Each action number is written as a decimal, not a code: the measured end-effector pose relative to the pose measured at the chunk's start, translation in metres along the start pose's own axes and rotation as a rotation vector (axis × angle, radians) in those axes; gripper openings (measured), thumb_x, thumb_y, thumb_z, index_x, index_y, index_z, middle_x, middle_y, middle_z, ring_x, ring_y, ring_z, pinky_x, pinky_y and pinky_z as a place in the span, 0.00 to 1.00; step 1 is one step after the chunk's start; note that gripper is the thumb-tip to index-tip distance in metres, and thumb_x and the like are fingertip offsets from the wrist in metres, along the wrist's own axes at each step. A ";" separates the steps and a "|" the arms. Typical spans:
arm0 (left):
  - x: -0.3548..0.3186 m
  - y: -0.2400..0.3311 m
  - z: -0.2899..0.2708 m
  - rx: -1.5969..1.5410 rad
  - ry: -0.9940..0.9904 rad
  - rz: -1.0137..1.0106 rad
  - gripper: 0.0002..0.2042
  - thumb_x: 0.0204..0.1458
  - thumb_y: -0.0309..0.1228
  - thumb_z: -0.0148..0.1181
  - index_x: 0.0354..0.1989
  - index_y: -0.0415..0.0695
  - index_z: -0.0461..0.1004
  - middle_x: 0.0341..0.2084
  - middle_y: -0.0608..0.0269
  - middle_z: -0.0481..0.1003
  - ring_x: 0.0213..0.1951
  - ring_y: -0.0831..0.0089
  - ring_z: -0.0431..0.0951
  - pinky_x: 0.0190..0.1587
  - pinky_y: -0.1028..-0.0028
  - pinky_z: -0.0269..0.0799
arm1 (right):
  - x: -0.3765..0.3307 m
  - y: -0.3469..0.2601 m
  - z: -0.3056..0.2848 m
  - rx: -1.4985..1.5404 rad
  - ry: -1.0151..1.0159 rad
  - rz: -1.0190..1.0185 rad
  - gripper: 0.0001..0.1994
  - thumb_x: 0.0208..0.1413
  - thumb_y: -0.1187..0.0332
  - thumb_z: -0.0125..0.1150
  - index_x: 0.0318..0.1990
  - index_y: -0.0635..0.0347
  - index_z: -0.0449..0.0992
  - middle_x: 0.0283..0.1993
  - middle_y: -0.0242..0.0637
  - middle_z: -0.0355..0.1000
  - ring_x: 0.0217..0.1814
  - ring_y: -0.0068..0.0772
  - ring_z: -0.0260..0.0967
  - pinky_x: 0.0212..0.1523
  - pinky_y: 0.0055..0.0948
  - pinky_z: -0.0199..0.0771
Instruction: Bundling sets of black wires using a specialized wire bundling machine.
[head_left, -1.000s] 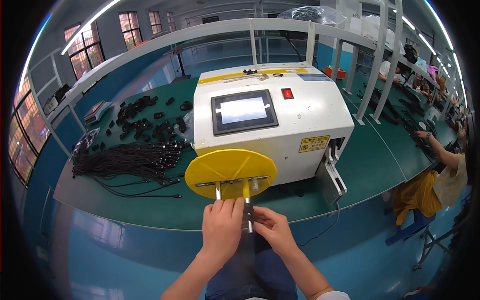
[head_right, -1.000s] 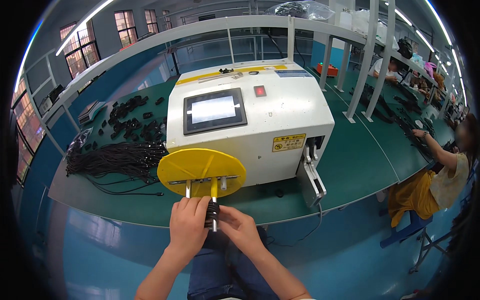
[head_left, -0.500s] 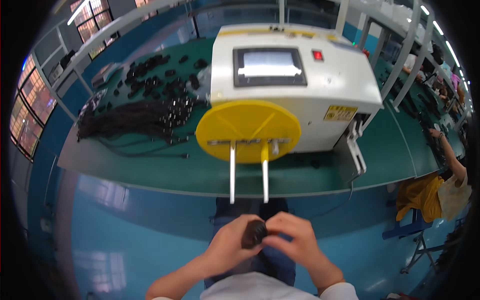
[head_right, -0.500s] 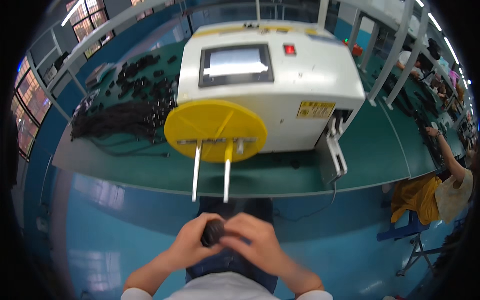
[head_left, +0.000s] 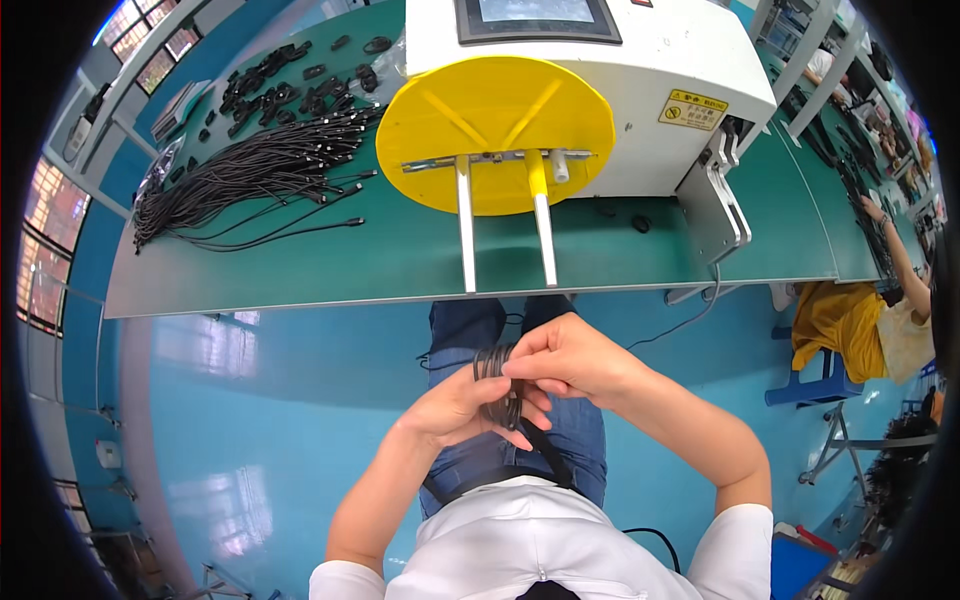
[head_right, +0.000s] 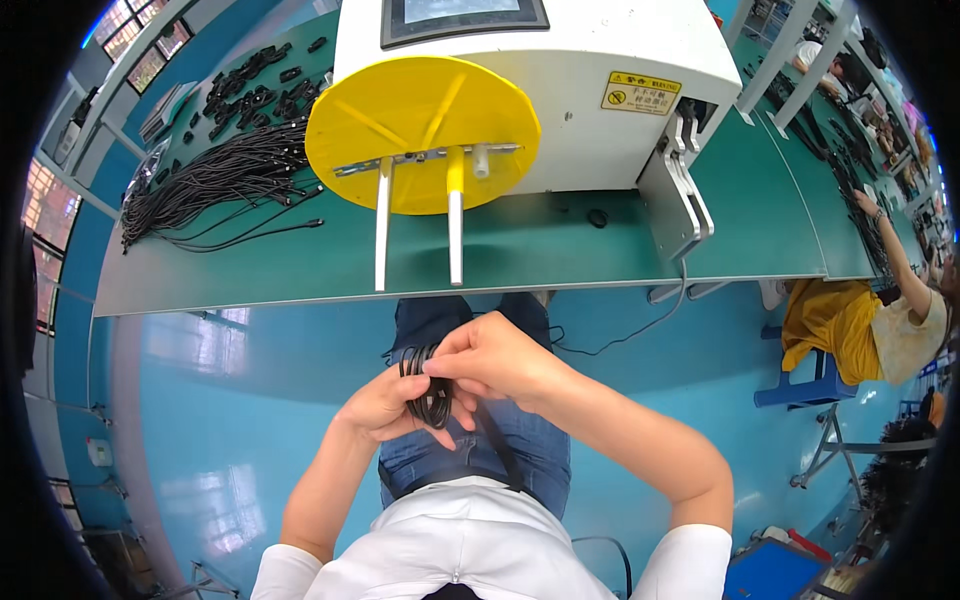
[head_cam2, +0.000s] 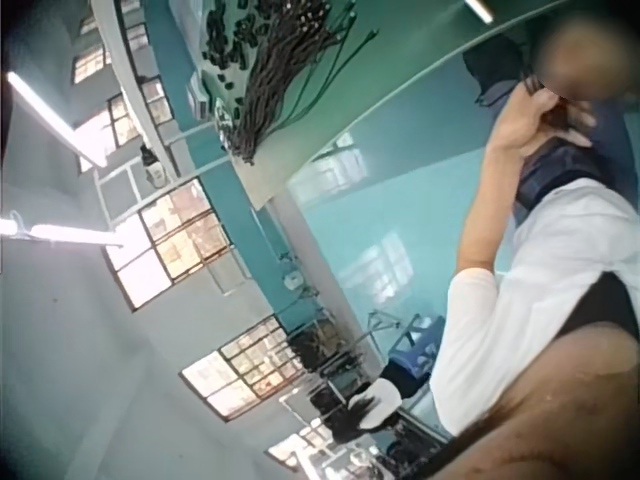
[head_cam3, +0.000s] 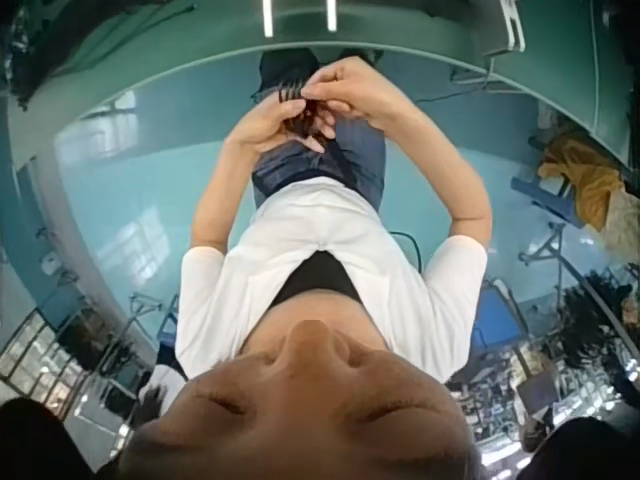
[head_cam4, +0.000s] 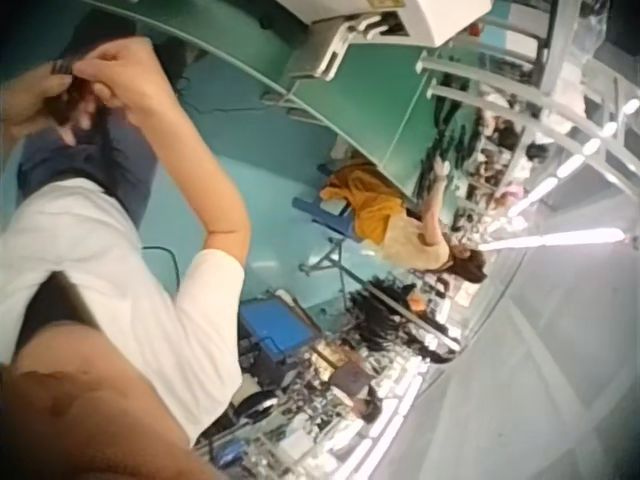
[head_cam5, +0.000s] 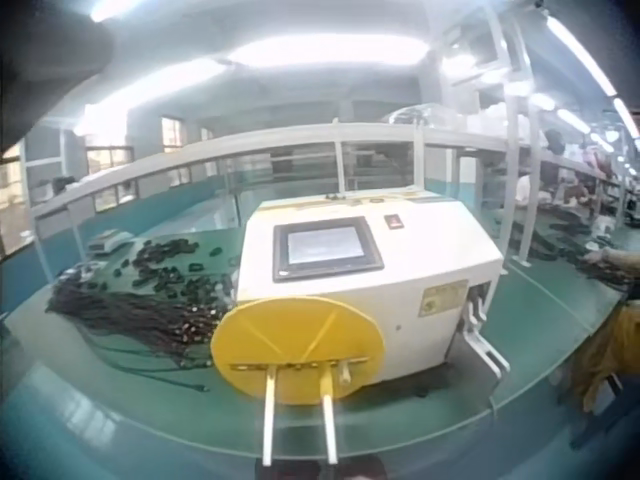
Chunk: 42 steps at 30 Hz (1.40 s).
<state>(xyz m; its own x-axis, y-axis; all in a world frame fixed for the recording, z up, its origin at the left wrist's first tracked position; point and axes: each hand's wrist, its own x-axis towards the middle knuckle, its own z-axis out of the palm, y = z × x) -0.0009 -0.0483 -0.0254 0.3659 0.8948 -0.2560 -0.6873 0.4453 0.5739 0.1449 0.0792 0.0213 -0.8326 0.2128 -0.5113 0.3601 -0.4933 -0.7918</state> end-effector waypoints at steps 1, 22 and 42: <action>0.001 -0.001 -0.003 0.007 -0.025 0.003 0.23 0.53 0.42 0.57 0.49 0.36 0.66 0.39 0.52 0.73 0.38 0.64 0.77 0.36 0.62 0.80 | 0.001 0.000 0.001 -0.008 0.004 -0.003 0.07 0.53 0.71 0.59 0.29 0.67 0.76 0.13 0.27 0.62 0.15 0.17 0.62 0.14 0.14 0.51; -0.005 0.008 -0.003 0.346 0.190 0.167 0.17 0.52 0.33 0.59 0.46 0.35 0.65 0.31 0.60 0.71 0.31 0.74 0.75 0.28 0.75 0.78 | 0.001 0.010 0.006 -0.330 -0.028 -0.293 0.09 0.56 0.68 0.57 0.36 0.65 0.79 0.27 0.33 0.73 0.26 0.19 0.65 0.25 0.17 0.65; -0.009 -0.035 -0.003 0.960 0.328 0.327 0.21 0.36 0.22 0.66 0.43 0.42 0.70 0.30 0.63 0.74 0.33 0.77 0.74 0.36 0.76 0.69 | 0.001 0.075 0.017 0.148 0.014 0.042 0.06 0.48 0.78 0.60 0.34 0.68 0.80 0.34 0.38 0.76 0.20 0.13 0.59 0.17 0.14 0.52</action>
<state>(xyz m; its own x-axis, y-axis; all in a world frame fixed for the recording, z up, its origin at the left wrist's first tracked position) 0.0176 -0.0723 -0.0457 -0.0324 0.9951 -0.0937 0.1136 0.0969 0.9888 0.1636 0.0276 -0.0333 -0.8118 0.2012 -0.5483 0.3273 -0.6207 -0.7124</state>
